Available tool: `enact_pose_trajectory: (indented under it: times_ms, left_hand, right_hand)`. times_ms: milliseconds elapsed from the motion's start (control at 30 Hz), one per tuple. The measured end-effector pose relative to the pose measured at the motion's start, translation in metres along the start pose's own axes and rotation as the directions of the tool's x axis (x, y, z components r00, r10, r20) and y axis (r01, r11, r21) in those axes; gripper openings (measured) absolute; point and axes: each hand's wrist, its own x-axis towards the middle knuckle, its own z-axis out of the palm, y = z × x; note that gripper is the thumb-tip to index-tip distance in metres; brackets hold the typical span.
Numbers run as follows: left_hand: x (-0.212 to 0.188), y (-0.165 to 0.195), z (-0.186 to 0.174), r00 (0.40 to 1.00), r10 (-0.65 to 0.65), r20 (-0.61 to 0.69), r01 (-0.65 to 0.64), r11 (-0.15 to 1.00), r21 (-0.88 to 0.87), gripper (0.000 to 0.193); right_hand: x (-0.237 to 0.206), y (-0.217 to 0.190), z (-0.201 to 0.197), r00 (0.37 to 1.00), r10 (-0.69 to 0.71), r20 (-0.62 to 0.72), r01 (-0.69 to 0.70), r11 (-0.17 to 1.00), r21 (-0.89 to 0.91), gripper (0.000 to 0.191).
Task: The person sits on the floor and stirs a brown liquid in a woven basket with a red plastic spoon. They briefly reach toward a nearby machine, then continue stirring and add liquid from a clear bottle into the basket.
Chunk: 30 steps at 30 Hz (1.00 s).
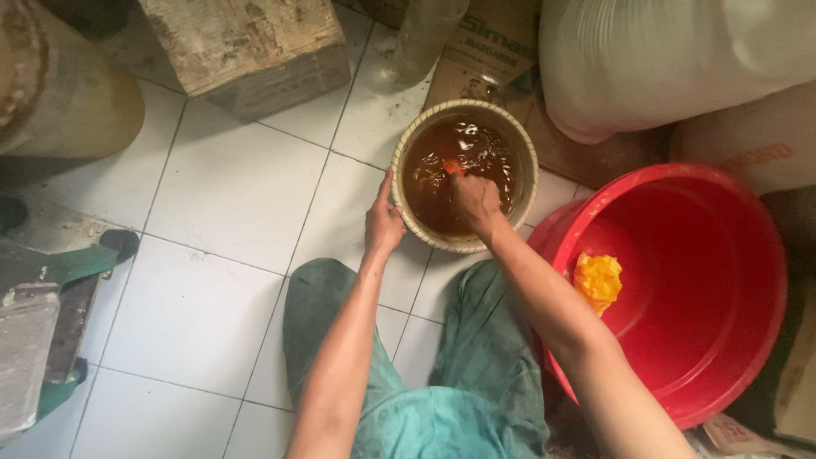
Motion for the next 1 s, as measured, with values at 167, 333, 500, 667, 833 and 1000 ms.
enact_pose_trajectory:
  times_ms: [167, 333, 500, 667, 833, 1000]
  left_hand:
    - [0.002, -0.003, 0.0, 1.0, 0.012, -0.003, -0.012, 1.0, -0.02, 0.079]
    - [0.002, 0.001, 0.0, 0.999, -0.031, 0.009, 0.031, 0.999, -0.03, 0.078]
    - [0.0, 0.008, -0.001, 0.998, -0.054, 0.012, 0.054, 0.999, 0.004, 0.078]
    - [-0.003, 0.009, -0.004, 0.998, -0.054, 0.02, 0.053, 0.998, 0.017, 0.078]
    - [-0.003, 0.008, -0.004, 0.999, -0.037, 0.013, 0.037, 0.999, 0.018, 0.08]
    - [-0.003, 0.011, -0.005, 0.999, -0.043, 0.014, 0.043, 0.999, 0.029, 0.08]
  right_hand:
    - [-0.034, -0.01, 0.003, 0.996, -0.007, 0.085, 0.002, 0.999, 0.054, 0.013]
    - [-0.077, -0.016, 0.011, 0.992, -0.052, 0.118, 0.041, 0.995, 0.091, 0.025]
    - [-0.106, -0.007, 0.002, 0.991, -0.038, 0.132, 0.023, 0.993, 0.112, 0.023]
    - [-0.082, 0.009, 0.007, 0.993, 0.044, 0.105, -0.053, 0.996, 0.076, 0.041]
    - [-0.026, 0.031, 0.007, 0.997, 0.082, -0.001, -0.082, 0.996, 0.042, 0.022]
    - [0.004, 0.034, -0.009, 0.993, 0.099, 0.061, -0.103, 0.992, 0.07, 0.016]
